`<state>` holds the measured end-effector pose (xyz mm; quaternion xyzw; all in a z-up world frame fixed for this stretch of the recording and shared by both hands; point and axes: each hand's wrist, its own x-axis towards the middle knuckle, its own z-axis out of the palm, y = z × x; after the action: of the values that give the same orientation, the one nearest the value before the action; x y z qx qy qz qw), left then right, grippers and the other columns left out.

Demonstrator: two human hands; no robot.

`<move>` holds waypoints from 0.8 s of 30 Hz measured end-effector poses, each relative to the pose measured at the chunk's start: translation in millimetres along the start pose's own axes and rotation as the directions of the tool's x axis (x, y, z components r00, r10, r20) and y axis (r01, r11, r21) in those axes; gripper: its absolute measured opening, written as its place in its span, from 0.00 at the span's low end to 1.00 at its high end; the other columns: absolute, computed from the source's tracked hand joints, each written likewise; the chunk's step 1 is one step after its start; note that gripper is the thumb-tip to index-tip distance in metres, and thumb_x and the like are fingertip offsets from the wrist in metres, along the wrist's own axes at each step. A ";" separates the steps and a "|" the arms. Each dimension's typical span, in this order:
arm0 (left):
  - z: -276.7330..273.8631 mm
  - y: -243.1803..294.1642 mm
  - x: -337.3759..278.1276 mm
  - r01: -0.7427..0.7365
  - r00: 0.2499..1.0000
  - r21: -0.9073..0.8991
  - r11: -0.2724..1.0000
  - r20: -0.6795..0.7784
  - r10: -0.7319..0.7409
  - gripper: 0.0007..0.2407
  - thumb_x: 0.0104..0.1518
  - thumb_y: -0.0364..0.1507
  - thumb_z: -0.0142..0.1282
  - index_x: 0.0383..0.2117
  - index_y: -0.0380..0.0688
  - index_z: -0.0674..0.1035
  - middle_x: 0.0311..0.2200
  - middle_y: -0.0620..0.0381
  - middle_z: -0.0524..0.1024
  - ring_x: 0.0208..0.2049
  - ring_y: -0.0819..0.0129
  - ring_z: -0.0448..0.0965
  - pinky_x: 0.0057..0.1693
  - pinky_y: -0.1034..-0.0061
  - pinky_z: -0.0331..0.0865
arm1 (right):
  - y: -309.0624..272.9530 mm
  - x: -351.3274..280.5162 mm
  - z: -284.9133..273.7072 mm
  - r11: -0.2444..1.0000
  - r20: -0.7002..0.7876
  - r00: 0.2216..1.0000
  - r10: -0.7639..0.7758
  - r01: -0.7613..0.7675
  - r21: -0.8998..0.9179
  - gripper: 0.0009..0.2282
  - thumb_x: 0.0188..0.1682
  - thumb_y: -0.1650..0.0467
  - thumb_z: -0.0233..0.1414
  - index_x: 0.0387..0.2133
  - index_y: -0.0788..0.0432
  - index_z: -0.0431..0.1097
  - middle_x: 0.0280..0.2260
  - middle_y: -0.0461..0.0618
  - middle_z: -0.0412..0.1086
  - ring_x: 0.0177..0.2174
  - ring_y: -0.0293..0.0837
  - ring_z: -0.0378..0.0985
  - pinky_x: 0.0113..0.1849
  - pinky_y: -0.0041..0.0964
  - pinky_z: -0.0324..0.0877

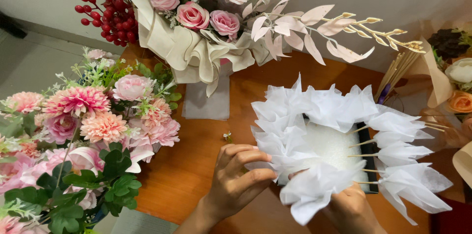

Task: The person arranges a floral display by folding white tissue paper and securing it to a foam base using wooden skewers. They also adjust a bouquet of pink flowers and greenery on the table. The person uses a tape dispenser to secure the skewers in place.

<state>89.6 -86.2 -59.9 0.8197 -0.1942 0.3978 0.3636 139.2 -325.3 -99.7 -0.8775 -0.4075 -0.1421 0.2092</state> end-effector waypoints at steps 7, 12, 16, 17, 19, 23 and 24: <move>5.2 -3.2 -5.1 -0.055 0.998 -0.027 0.998 -0.010 0.054 0.08 0.53 0.21 0.45 0.29 0.55 0.75 0.36 0.61 0.69 0.36 0.65 0.67 0.44 0.73 0.66 | -29.5 43.3 -37.2 0.841 0.148 0.982 -0.119 0.020 0.541 0.08 0.43 0.74 0.41 0.35 0.61 0.64 0.39 0.52 0.69 0.39 0.42 0.74 0.39 0.29 0.70; 9.9 -4.6 -5.8 -0.098 0.995 0.015 0.995 -0.006 0.098 0.16 0.49 0.14 0.47 0.30 0.60 0.77 0.37 0.61 0.66 0.36 0.67 0.67 0.44 0.76 0.67 | -27.8 43.0 -40.2 0.840 0.151 0.976 -0.156 0.051 0.540 0.10 0.45 0.74 0.37 0.38 0.62 0.63 0.41 0.53 0.68 0.42 0.44 0.73 0.41 0.32 0.68; 11.4 -7.5 -9.9 -0.091 0.995 -0.023 0.996 0.032 0.092 0.08 0.55 0.25 0.47 0.27 0.59 0.78 0.42 0.61 0.67 0.39 0.64 0.68 0.43 0.72 0.62 | -26.5 42.3 -38.7 0.841 0.110 0.971 -0.210 0.123 0.528 0.09 0.43 0.75 0.42 0.37 0.63 0.61 0.42 0.56 0.67 0.41 0.46 0.74 0.40 0.32 0.68; 11.4 -8.0 -10.1 -0.090 0.995 -0.028 0.996 0.041 0.091 0.08 0.55 0.26 0.45 0.27 0.58 0.78 0.43 0.61 0.67 0.39 0.64 0.67 0.43 0.71 0.62 | -26.8 42.4 -39.0 0.836 0.114 0.971 -0.212 0.120 0.536 0.08 0.43 0.76 0.44 0.36 0.63 0.61 0.42 0.57 0.67 0.41 0.46 0.74 0.40 0.32 0.68; 9.4 -7.6 -6.9 -0.085 0.995 -0.020 0.996 0.049 0.086 0.08 0.55 0.26 0.45 0.26 0.57 0.79 0.42 0.60 0.67 0.39 0.64 0.67 0.43 0.72 0.62 | -25.0 41.3 -38.4 0.836 0.118 0.967 -0.225 0.129 0.533 0.08 0.43 0.76 0.43 0.36 0.64 0.61 0.42 0.58 0.67 0.41 0.46 0.74 0.41 0.33 0.69; 7.2 -7.4 -2.1 -0.067 0.996 -0.013 0.998 0.052 0.068 0.06 0.53 0.28 0.47 0.24 0.53 0.79 0.42 0.57 0.66 0.39 0.63 0.66 0.45 0.73 0.63 | -27.7 46.7 -45.5 0.858 0.159 0.956 -0.248 0.141 0.493 0.08 0.43 0.76 0.42 0.35 0.66 0.61 0.43 0.59 0.65 0.42 0.47 0.73 0.40 0.33 0.69; 7.7 -8.2 -3.2 -0.067 0.996 -0.013 0.998 0.052 0.068 0.06 0.53 0.28 0.47 0.24 0.53 0.79 0.42 0.57 0.66 0.39 0.63 0.66 0.45 0.73 0.63 | -26.2 44.8 -43.6 0.859 0.159 0.956 -0.247 0.140 0.493 0.08 0.43 0.76 0.42 0.35 0.66 0.61 0.43 0.59 0.65 0.42 0.47 0.73 0.40 0.33 0.69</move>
<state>96.6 -86.4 -69.3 0.8207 -0.2337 0.3870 0.3494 143.6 -301.7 -36.3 -0.7633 -0.5368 0.0386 0.3574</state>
